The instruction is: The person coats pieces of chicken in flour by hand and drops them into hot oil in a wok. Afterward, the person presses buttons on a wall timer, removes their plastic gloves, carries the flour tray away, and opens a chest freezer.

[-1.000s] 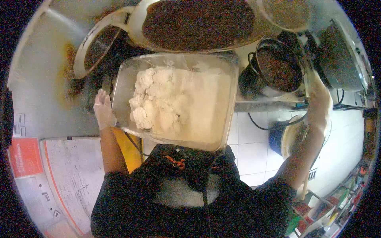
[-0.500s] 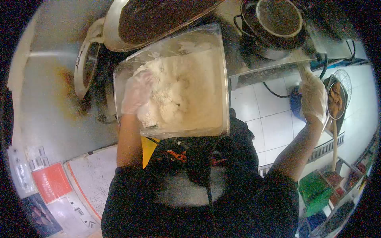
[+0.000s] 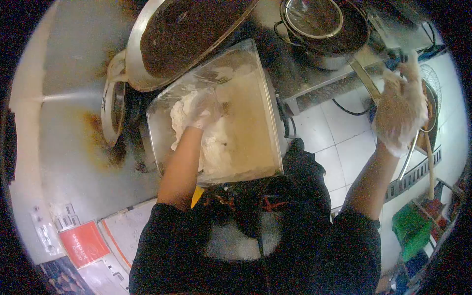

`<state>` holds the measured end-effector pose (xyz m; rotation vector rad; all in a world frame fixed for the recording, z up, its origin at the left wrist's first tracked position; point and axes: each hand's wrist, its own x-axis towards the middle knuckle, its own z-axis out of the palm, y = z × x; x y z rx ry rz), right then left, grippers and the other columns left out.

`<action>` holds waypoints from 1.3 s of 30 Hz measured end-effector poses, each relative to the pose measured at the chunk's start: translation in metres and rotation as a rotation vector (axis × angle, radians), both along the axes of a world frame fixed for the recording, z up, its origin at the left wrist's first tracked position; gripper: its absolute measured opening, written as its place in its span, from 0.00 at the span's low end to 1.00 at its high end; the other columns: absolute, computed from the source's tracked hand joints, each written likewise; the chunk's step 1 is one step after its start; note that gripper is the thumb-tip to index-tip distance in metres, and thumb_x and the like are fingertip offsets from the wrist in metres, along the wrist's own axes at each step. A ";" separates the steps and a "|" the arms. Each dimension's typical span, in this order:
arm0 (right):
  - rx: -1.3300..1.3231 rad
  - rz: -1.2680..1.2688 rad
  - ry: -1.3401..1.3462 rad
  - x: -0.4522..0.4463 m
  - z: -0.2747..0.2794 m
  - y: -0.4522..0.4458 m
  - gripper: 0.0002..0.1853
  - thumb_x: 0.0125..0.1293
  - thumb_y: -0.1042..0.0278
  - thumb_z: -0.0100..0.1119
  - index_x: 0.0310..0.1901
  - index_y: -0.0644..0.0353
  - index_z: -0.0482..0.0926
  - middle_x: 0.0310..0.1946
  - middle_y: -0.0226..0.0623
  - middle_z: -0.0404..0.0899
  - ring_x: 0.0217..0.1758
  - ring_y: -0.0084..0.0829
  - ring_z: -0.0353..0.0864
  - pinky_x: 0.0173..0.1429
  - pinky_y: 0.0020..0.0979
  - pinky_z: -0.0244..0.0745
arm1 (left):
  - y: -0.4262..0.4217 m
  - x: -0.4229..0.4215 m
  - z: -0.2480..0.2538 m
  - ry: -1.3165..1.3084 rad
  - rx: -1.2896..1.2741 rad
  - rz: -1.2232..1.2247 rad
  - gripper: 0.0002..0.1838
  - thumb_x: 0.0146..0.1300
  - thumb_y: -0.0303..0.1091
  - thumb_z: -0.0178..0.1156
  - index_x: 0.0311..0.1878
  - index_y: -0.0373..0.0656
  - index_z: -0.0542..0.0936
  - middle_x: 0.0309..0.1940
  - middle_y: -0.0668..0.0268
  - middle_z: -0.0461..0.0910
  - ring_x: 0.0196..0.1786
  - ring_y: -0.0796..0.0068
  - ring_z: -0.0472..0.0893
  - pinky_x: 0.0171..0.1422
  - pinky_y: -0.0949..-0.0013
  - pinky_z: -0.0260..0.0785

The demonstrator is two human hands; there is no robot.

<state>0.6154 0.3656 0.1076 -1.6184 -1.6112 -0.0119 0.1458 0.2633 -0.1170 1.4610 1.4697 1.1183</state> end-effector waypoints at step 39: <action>-0.229 1.439 -0.159 -0.140 -0.042 -0.083 0.15 0.55 0.68 0.52 0.45 0.52 0.77 0.29 0.36 0.77 0.35 0.38 0.79 0.38 0.39 0.74 | 0.122 0.049 0.344 0.878 -0.078 -0.045 0.23 0.52 0.27 0.60 0.52 0.31 0.73 0.46 0.56 0.78 0.50 0.67 0.77 0.59 0.68 0.66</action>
